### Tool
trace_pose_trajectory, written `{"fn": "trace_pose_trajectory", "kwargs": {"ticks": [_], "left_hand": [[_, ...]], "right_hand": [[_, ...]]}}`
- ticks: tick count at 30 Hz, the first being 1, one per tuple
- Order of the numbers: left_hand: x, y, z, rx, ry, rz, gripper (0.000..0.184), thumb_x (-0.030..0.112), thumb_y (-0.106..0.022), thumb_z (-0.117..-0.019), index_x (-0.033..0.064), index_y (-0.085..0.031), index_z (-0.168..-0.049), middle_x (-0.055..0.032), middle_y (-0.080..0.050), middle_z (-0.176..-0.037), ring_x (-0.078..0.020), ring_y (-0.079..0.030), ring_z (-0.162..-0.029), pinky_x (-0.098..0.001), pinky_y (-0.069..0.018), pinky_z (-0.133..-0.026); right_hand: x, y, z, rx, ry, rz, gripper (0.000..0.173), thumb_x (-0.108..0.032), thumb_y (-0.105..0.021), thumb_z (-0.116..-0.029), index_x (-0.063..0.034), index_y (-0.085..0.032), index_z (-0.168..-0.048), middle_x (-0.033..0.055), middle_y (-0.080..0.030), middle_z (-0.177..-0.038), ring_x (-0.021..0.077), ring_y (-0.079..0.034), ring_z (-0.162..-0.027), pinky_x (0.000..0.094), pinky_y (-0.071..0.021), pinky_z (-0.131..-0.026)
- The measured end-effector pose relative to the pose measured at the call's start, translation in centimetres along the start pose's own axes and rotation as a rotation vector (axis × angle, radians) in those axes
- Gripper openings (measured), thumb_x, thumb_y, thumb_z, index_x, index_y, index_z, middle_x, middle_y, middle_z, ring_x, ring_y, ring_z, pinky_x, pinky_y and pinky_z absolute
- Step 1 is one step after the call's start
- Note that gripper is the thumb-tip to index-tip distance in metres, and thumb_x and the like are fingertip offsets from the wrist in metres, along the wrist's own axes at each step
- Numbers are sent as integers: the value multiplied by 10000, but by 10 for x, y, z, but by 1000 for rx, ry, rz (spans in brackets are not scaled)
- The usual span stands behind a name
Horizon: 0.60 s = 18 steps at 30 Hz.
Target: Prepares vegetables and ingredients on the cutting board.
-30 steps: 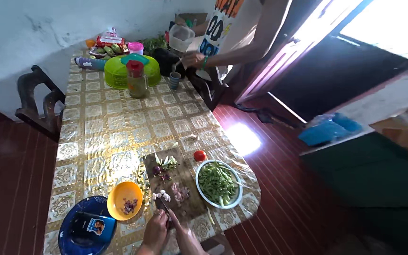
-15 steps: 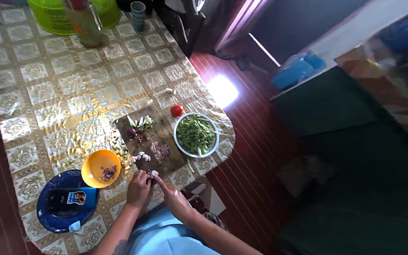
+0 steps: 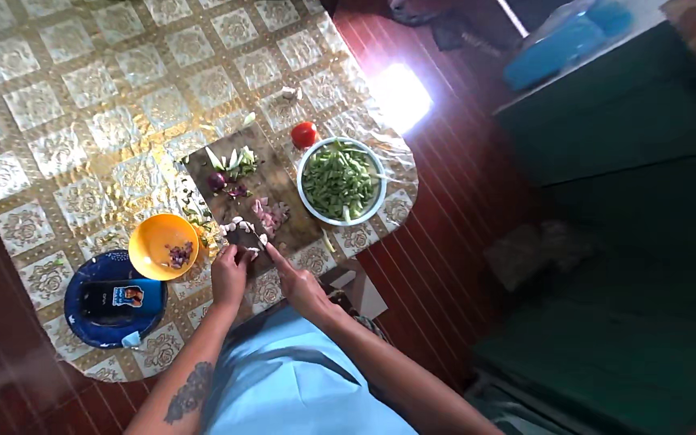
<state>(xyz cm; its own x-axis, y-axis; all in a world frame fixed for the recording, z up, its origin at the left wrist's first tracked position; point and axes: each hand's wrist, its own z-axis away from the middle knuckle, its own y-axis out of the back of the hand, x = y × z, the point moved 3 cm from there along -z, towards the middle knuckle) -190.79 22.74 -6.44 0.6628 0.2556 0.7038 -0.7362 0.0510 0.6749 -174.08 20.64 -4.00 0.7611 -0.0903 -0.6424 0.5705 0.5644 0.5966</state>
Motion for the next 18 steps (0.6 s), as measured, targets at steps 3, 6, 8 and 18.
{"fn": "trace_pose_trajectory", "kwargs": {"ticks": [3, 6, 8, 18], "left_hand": [[-6, -1, 4, 86, -57, 25, 190, 113, -636, -1001, -37, -749, -1027, -215, -708, -1039, -342, -692, -1001, -493, -542, -927], [-14, 0, 10, 88, -155, 53, 209, 127, -734, -931, -50, -742, -1043, -228, -684, -1150, -313, -694, -1003, -445, -568, -906], [-16, -2, 11, 73, -205, 34, 208, 118, -782, -887, -51, -751, -1006, -224, -702, -1143, -323, -711, -1000, -457, -579, -900], [-11, -10, 6, 56, -266, -119, 115, 46, -730, -897, -69, -729, -883, -240, -709, -1023, -369, -722, -940, -486, -592, -850]], "right_hand": [[0, -3, 4, 32, 33, 39, 584, -108, -383, -1061, -204, -308, -1632, 178, -696, -784, 368, -681, -684, 537, -554, -698], [-1, -5, 5, 38, 49, 9, 581, -83, -382, -1052, -201, -343, -1620, 190, -707, -817, 375, -686, -700, 542, -558, -710], [-5, -6, 4, -25, 29, 28, 588, -92, -373, -1062, -234, -316, -1630, 205, -718, -871, 392, -697, -752, 556, -556, -748], [-11, -4, 5, -222, -58, 177, 651, -89, -339, -1071, -301, -167, -1661, 215, -709, -926, 422, -701, -846, 583, -550, -794]]}}
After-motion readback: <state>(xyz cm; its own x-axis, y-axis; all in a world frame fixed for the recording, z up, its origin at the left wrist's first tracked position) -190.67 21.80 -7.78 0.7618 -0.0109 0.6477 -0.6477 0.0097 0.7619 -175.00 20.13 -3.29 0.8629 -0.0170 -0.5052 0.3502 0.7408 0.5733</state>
